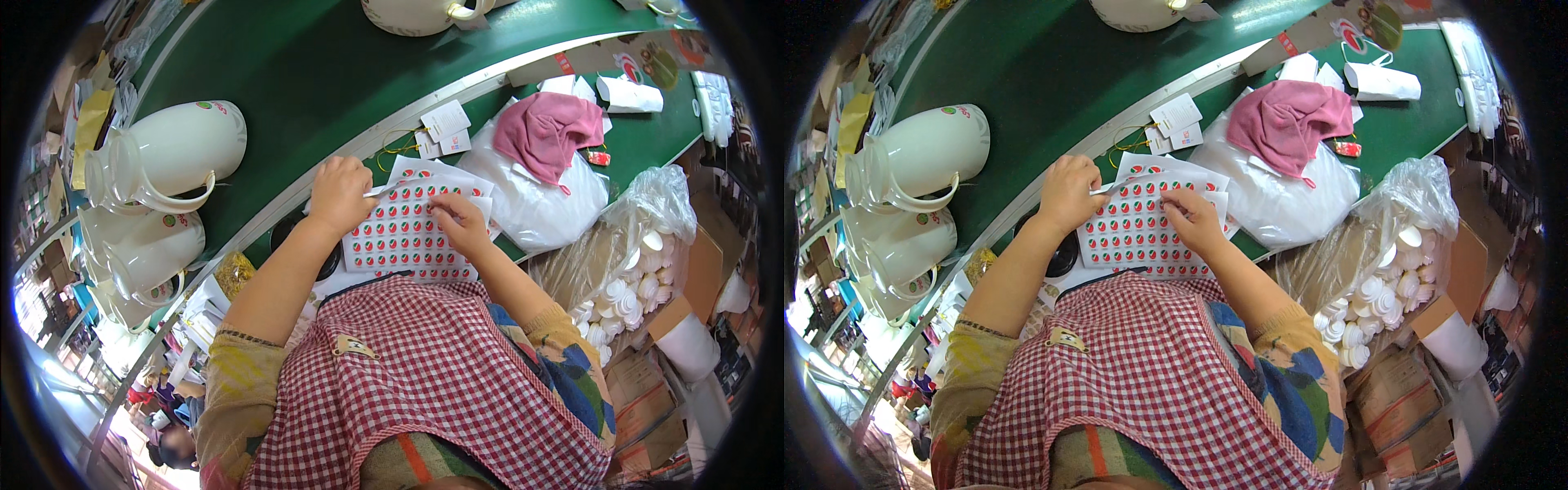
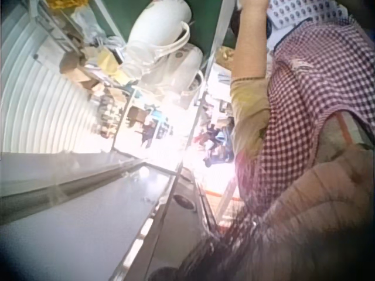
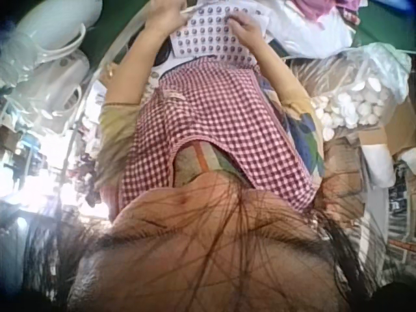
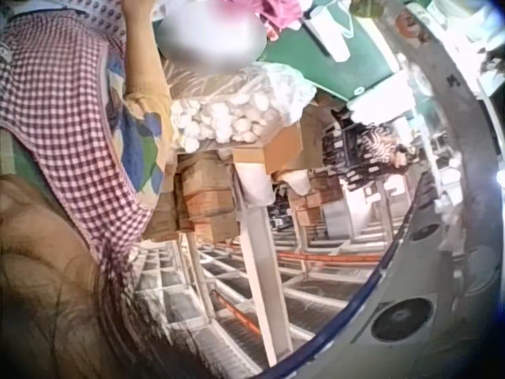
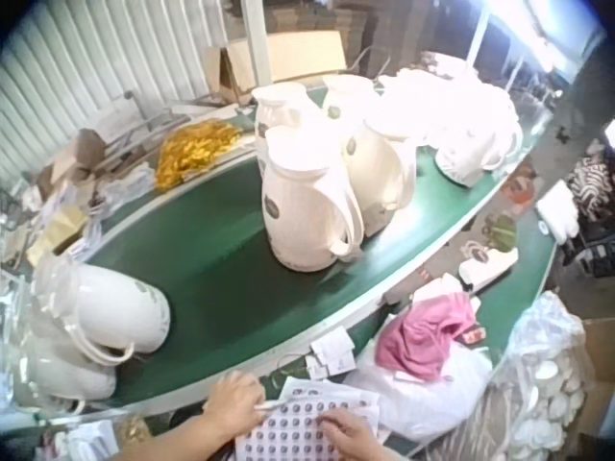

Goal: The person assembles white plastic pitchers by attaching lids and handles, then applies small stickers to the sides. The person handles multiple pitchers one at a time, placing finished units on the conveyor belt.

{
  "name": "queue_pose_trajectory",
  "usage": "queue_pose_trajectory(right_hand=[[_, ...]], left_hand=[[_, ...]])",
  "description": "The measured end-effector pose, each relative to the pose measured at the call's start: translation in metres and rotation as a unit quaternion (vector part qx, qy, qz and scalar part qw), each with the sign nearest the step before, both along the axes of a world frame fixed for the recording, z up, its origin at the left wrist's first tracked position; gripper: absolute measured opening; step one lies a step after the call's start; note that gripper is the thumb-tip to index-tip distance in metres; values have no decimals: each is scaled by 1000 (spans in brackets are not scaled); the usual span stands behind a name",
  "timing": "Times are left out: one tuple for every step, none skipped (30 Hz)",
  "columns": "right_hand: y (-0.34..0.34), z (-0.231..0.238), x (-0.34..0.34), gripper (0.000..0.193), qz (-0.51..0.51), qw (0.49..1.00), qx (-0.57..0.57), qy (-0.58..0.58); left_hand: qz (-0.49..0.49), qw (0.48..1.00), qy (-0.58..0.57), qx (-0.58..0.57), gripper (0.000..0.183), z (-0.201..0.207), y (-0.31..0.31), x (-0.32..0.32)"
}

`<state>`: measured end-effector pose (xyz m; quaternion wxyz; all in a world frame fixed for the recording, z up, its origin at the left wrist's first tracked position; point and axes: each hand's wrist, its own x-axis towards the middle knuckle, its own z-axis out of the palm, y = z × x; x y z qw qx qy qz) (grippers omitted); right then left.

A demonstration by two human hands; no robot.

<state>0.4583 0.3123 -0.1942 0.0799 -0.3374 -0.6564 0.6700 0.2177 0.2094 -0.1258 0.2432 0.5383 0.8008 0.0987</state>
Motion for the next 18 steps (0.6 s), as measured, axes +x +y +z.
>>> queue_pose_trajectory(right_hand=[[-1,-2,0,25,-12,1000,13,-1],[-2,-3,0,24,-19,1000,13,7],[-2,2,-6,24,-25,999,15,17],[-3,7,-10,24,-32,999,16,27],[-4,17,-10,24,10,997,78,-8],[-8,22,-14,24,14,993,119,-1],[-13,25,-18,25,18,987,159,7],[-18,27,-21,25,22,980,199,14],[-21,27,-22,27,27,982,188,18],[-23,26,-22,27,22,979,203,23],[-24,25,-21,27,17,975,219,29],[-25,23,-21,28,11,971,234,36],[-26,25,-20,29,0,967,248,57],[-26,29,-20,29,-11,962,262,78],[-26,36,-20,30,-19,956,275,99],[-26,43,-21,31,-25,949,294,108],[-25,51,-25,31,-30,942,313,117],[-24,58,-28,32,-35,934,332,126]], left_hand=[[-4,999,-30,-21,25,0,-1,2],[58,988,-128,-68,23,1,-3,2],[119,961,-223,-113,22,5,-4,0],[178,919,-313,-157,21,8,-5,-1],[185,921,-304,-161,19,10,-5,-1],[165,933,-277,-157,18,12,-5,1],[145,945,-250,-152,17,16,-4,4],[126,956,-222,-148,16,18,-5,7],[52,988,-135,-50,14,16,-7,8],[-23,997,-45,50,13,12,-12,9],[-97,983,46,149,13,11,-14,11],[-84,987,5,136,12,15,-13,13],[-73,989,-38,124,11,24,-11,17],[-62,989,-81,111,11,35,-8,21],[-11,986,-163,28,8,50,-5,23],[73,957,-281,-5,7,50,-6,24],[156,906,-391,-38,7,49,-6,23],[236,835,-493,-69,7,47,-6,22]])
